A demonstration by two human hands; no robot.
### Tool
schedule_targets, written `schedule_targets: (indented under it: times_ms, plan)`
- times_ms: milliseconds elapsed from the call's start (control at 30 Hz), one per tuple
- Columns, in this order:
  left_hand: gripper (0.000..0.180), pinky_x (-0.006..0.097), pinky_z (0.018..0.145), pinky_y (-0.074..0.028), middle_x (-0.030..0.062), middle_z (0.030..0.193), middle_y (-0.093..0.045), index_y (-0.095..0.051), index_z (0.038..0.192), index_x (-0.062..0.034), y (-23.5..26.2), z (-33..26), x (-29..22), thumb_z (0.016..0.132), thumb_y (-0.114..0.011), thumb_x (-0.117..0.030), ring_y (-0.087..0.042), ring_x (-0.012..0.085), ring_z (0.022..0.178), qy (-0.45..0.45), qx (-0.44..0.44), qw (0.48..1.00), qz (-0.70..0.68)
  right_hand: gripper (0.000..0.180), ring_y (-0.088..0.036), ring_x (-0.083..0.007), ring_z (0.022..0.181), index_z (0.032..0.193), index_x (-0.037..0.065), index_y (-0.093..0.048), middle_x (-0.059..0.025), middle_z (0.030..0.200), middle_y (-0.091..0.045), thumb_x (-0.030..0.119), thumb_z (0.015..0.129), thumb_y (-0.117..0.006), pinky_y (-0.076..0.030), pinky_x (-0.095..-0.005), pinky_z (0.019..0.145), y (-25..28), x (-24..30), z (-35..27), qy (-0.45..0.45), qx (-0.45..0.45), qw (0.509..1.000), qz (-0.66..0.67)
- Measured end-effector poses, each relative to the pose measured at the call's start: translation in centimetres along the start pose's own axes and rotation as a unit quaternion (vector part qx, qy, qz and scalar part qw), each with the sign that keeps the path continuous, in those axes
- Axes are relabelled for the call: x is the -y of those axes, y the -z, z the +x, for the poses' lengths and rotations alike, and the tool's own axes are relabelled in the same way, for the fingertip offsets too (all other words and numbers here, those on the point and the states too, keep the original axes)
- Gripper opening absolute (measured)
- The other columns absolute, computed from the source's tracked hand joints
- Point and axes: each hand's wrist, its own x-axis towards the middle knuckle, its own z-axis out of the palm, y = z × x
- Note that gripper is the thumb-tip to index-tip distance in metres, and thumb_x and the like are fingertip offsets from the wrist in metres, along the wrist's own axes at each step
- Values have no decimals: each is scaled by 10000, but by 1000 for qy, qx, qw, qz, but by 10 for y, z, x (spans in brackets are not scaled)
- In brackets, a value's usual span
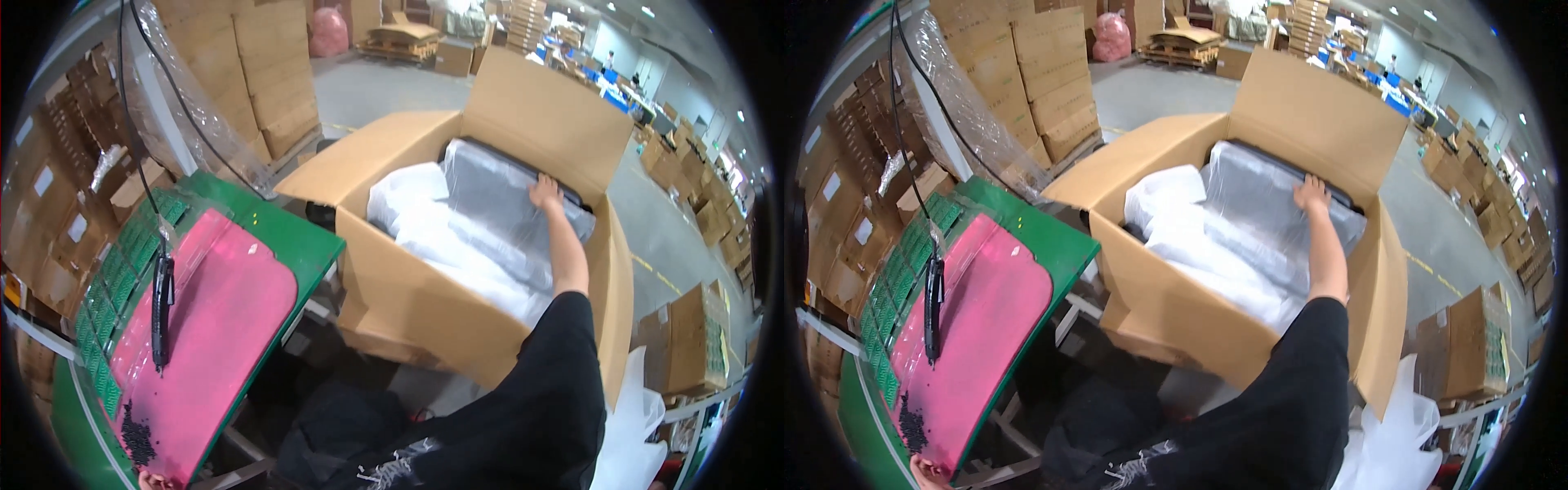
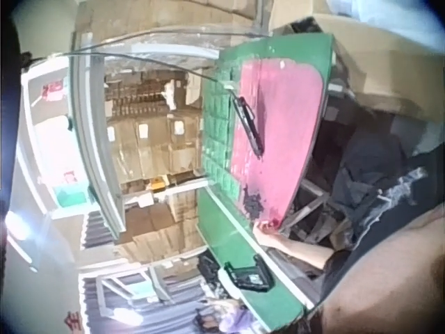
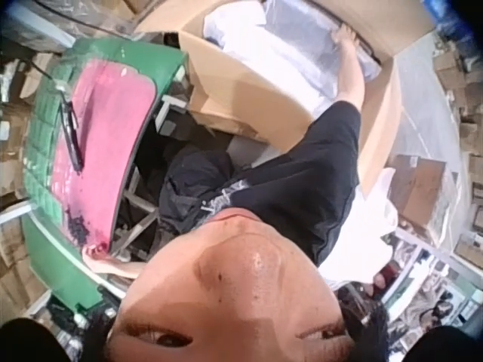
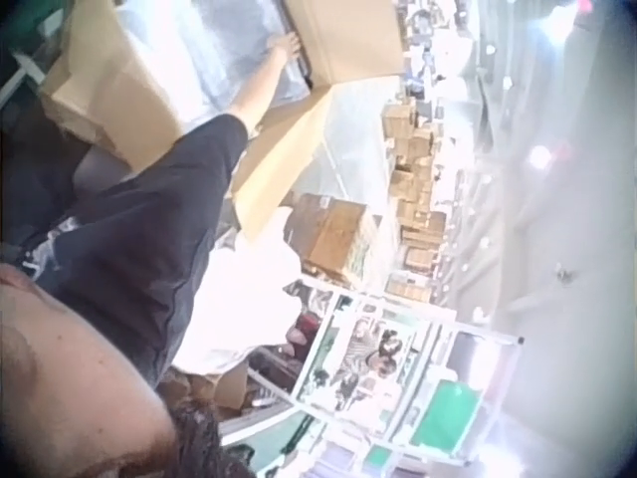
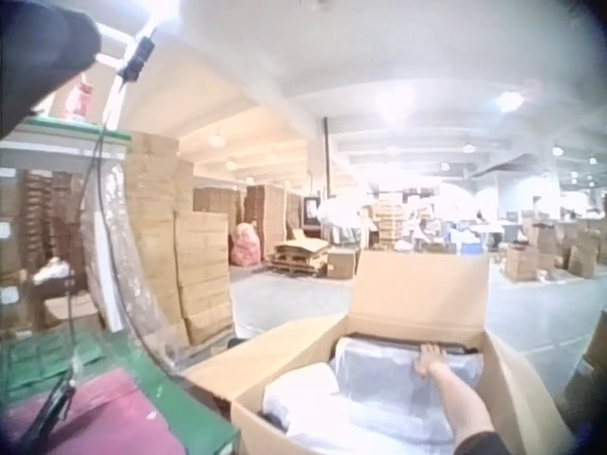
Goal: Assembling circuit boards into plastic housings at a factory workstation.
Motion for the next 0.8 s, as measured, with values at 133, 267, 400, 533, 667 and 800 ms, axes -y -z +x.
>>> schedule_targets:
  times_ms: [133, 267, 400, 533, 667, 800]
  plan:
    - [237, 307, 579, -466, 100, 816, -630, -667, 985, -5, -10, 1, 13, 931, -537, -197, -575, 202, 700, -22, 29, 999, 0, 688, -300, -309, 1411, 1498, 177, -302, -87, 1557, -271, 546, 932, -430, -257, -523, 1125, 3, -4, -17, -26, -41, 997, 65]
    - [214, 291, 608, -477, 98, 835, -642, -665, 980, -8, -32, -40, -3, 936, -561, -190, -594, 186, 711, -35, 45, 998, -19, 678, -383, -323, 1351, 1413, 165, -465, -85, 1504, -350, 597, 891, -496, -297, -503, 1089, 15, 9, -15, -51, -50, 997, 37]
    - [260, 305, 631, -492, 92, 857, -645, -658, 1009, -14, -29, -41, 12, 955, -558, -248, -598, 188, 738, -80, 147, 986, 10, 752, -380, -310, 1354, 1358, 146, -533, -76, 1519, -328, 631, 791, -629, -277, -488, 1104, 35, 10, -27, -71, 22, 995, 65]
    - [256, 234, 605, -332, 4, 658, -435, -552, 928, -46, -60, -52, 30, 1013, -449, -264, -411, 92, 620, -51, 185, 980, -60, 861, -544, -315, 1223, 1262, 83, -609, -116, 1312, -585, 535, 573, -859, -435, -459, 1002, 22, 2, -41, 105, 117, 985, -78]
    - [255, 250, 667, -397, 81, 819, -560, -574, 1020, -5, -68, -65, 3, 1012, -435, -220, -523, 137, 743, -72, 348, 933, -61, 642, -600, -324, 1142, 1088, 40, -701, -191, 1190, -643, 465, 621, -812, -487, -433, 956, 57, 24, -83, 216, 70, 974, -11]
    - [223, 224, 605, -389, 62, 699, -589, -599, 899, 16, -117, -99, -13, 975, -494, -165, -548, 118, 634, -96, 400, 910, -51, 534, -686, -285, 820, 956, -3, -713, -185, 941, -697, 454, 681, -746, -551, -395, 766, 164, 22, -121, 235, -60, 967, 74]
